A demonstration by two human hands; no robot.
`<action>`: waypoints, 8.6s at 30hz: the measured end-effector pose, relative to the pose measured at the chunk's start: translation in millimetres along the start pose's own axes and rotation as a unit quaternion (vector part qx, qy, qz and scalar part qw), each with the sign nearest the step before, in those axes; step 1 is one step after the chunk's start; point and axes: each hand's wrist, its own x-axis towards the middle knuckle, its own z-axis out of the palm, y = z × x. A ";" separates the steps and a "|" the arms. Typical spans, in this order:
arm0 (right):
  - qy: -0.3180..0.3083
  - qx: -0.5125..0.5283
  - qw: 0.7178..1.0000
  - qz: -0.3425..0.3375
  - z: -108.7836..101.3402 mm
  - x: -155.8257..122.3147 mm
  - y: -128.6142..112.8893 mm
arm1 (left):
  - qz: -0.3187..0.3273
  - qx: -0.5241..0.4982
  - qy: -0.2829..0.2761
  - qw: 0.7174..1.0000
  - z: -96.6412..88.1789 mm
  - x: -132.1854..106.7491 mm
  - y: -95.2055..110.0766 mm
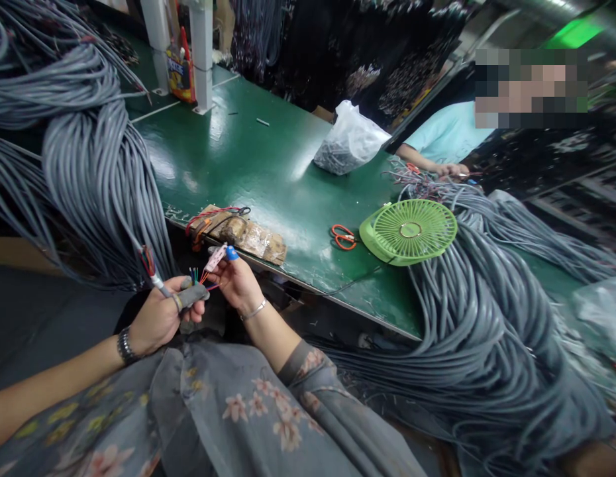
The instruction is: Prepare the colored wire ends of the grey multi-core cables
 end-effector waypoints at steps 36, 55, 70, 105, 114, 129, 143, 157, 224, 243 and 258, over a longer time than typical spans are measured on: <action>-0.004 0.106 0.994 0.020 7.8 4.3 11.0 | 0.005 -0.026 0.009 1.000 7.0 4.7 1.2; -0.029 0.061 0.998 0.006 3.9 -0.8 4.2 | 0.015 -0.033 0.038 0.999 10.4 2.1 4.6; -0.034 0.051 0.998 0.024 1.2 -3.1 9.0 | 0.015 -0.012 0.037 0.999 6.5 3.5 -1.7; -0.059 -0.211 0.972 -0.088 -9.6 -33.7 20.8 | 0.033 0.088 -0.039 0.995 -14.6 1.5 -17.0; -0.034 -0.206 0.973 -0.099 -4.0 -30.6 18.2 | 0.054 0.039 0.012 0.998 -12.5 -1.3 -18.2; 0.036 -0.132 0.986 -0.097 -4.6 -31.7 29.2 | 0.011 -0.050 0.053 0.997 -6.2 2.1 -12.5; 0.031 -0.154 0.984 -0.088 -5.6 -30.3 32.4 | -0.002 -0.012 0.009 1.000 -9.2 2.8 -16.5; -0.050 -0.168 0.984 -0.042 -1.0 -29.4 23.1 | -0.031 -0.002 0.012 0.999 -6.8 -0.3 -10.7; -0.002 0.022 1.000 -0.021 9.3 -4.9 4.6 | -0.033 -0.031 -0.038 0.998 1.6 8.8 15.0; 0.014 0.078 0.997 -0.012 12.5 4.8 13.4 | -0.056 -0.032 -0.016 0.998 6.8 10.6 13.1; -0.008 0.068 0.998 0.002 7.0 -2.9 6.1 | -0.025 -0.056 -0.006 0.998 4.7 2.0 9.2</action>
